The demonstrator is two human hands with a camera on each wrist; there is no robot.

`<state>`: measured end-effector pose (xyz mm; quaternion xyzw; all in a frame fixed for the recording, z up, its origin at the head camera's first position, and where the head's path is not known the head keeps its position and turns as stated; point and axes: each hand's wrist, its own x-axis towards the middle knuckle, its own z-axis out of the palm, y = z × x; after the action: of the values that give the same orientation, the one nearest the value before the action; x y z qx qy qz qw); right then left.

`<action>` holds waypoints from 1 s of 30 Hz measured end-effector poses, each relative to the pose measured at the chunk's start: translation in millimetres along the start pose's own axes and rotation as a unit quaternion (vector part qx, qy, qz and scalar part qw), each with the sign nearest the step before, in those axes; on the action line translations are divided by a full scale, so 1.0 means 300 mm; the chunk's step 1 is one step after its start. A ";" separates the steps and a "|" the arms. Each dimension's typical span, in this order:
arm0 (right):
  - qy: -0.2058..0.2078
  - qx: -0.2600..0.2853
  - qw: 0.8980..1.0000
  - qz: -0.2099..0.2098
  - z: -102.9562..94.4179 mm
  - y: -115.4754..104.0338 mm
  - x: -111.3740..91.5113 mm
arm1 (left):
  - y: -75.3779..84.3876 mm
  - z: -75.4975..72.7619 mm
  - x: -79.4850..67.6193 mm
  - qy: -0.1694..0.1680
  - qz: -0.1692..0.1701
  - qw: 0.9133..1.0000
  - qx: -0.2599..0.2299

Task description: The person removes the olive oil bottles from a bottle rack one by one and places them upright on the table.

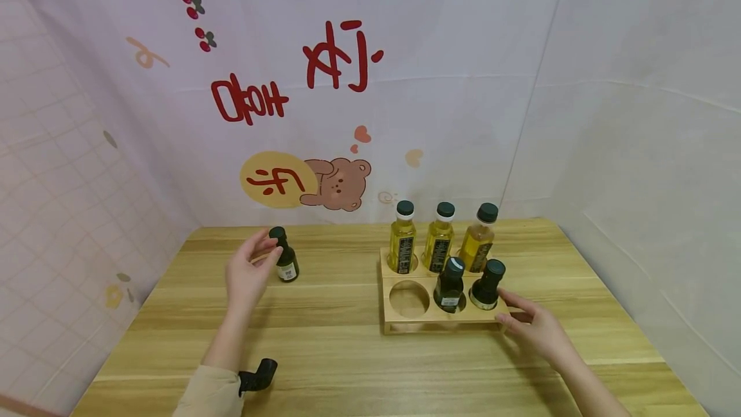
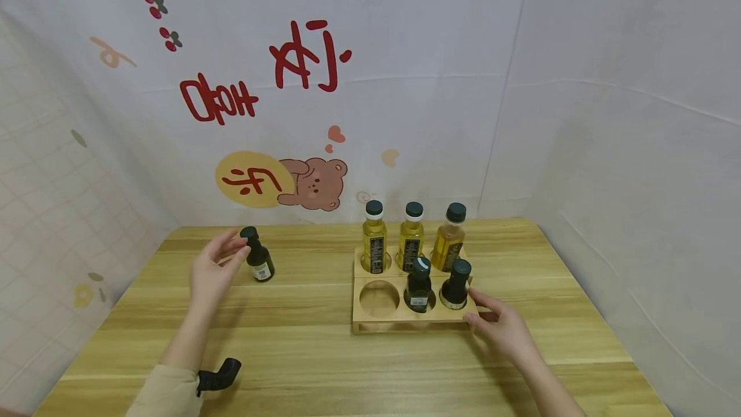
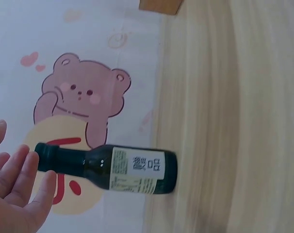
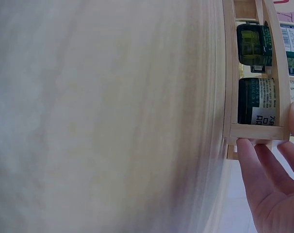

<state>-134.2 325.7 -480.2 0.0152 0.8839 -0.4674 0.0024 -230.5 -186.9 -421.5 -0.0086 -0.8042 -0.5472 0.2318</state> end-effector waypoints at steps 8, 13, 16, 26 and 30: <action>0.000 0.005 1.000 -0.001 0.005 0.000 0.003 | -0.004 0.039 -0.035 -0.019 0.006 1.000 0.002; 0.000 0.006 1.000 -0.001 0.004 0.000 0.006 | -0.012 0.073 -0.050 -0.046 0.008 0.999 -0.003; -0.002 0.004 1.000 -0.001 0.004 -0.002 0.003 | -0.016 0.095 -0.057 -0.064 0.009 0.998 -0.008; -0.001 -0.005 1.000 0.003 -0.001 0.000 0.006 | 0.001 0.183 -0.094 -0.122 0.010 0.991 -0.055; 0.000 -0.011 1.000 0.001 -0.001 -0.001 0.005 | 0.019 0.224 -0.111 -0.145 0.009 0.987 -0.068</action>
<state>-135.7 325.8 -479.6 0.0165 0.8889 -0.4578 0.0029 -223.8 -117.4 -448.9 -0.1109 -0.7900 -0.5915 0.1168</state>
